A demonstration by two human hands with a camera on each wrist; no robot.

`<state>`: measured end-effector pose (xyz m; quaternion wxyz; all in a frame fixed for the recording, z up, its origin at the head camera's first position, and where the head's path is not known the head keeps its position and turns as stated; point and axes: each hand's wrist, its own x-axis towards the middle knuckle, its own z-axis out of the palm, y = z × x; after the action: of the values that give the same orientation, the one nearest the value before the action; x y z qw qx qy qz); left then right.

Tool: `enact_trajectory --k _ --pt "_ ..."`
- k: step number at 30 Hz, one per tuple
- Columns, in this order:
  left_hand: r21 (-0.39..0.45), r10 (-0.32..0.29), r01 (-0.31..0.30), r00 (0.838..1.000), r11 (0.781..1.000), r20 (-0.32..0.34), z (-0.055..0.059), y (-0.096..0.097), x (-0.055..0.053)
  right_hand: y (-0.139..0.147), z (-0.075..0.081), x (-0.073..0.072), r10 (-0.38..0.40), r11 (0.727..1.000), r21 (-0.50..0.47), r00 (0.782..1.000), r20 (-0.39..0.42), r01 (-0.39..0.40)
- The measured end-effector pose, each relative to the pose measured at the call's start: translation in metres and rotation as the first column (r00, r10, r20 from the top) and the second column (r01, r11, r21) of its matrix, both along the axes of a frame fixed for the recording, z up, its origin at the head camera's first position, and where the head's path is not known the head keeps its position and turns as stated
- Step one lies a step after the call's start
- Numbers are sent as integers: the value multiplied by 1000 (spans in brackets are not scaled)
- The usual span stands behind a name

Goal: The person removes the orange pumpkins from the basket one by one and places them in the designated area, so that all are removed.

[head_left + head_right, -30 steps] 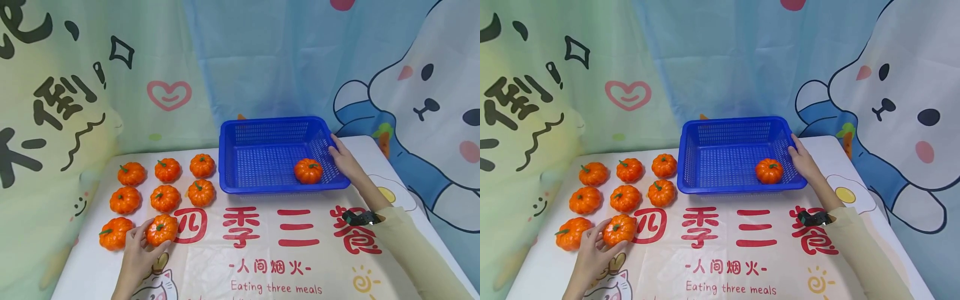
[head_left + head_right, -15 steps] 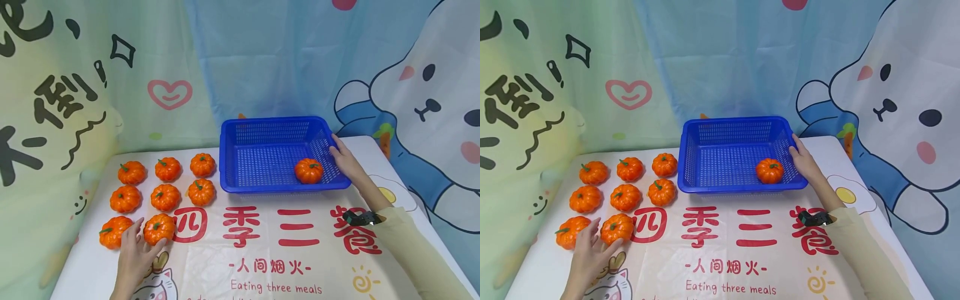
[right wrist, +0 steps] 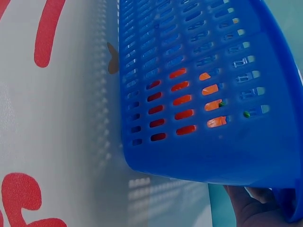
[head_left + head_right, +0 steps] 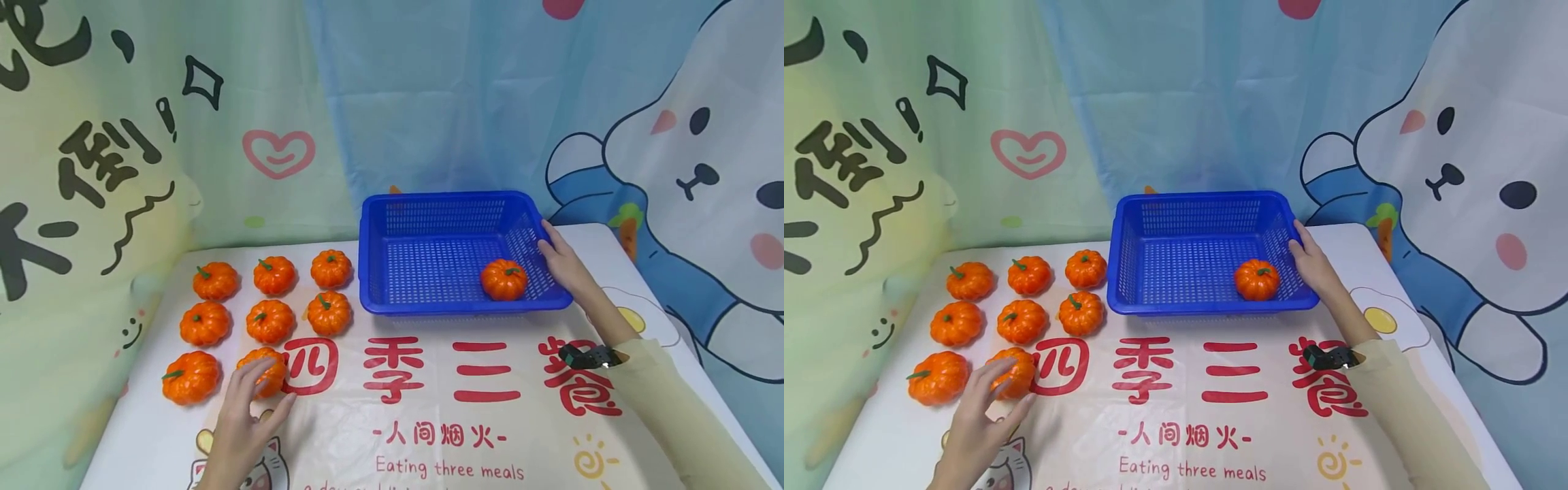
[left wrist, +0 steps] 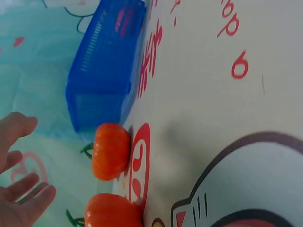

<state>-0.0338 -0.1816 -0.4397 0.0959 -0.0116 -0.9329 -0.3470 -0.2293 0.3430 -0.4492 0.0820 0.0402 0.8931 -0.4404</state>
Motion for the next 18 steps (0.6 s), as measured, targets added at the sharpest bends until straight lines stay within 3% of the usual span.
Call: enact_trajectory --k 6,11,15,18 --pt "9 -61 61 998 998 -15 0 6 -1 -2 2 -2 6 1000 12 1000 -15 -5" --pt "81 -181 185 982 979 -53 9 15 -9 -3 2 -1 9 1000 10 1000 -2 -8" --pt "34 -313 319 944 947 -107 29 27 -26 -2 1 1 6 1000 5 1000 -5 -6" --pt "19 -424 430 894 902 -143 49 40 -46 -3 1 1 4 1000 2 1000 -15 -4"
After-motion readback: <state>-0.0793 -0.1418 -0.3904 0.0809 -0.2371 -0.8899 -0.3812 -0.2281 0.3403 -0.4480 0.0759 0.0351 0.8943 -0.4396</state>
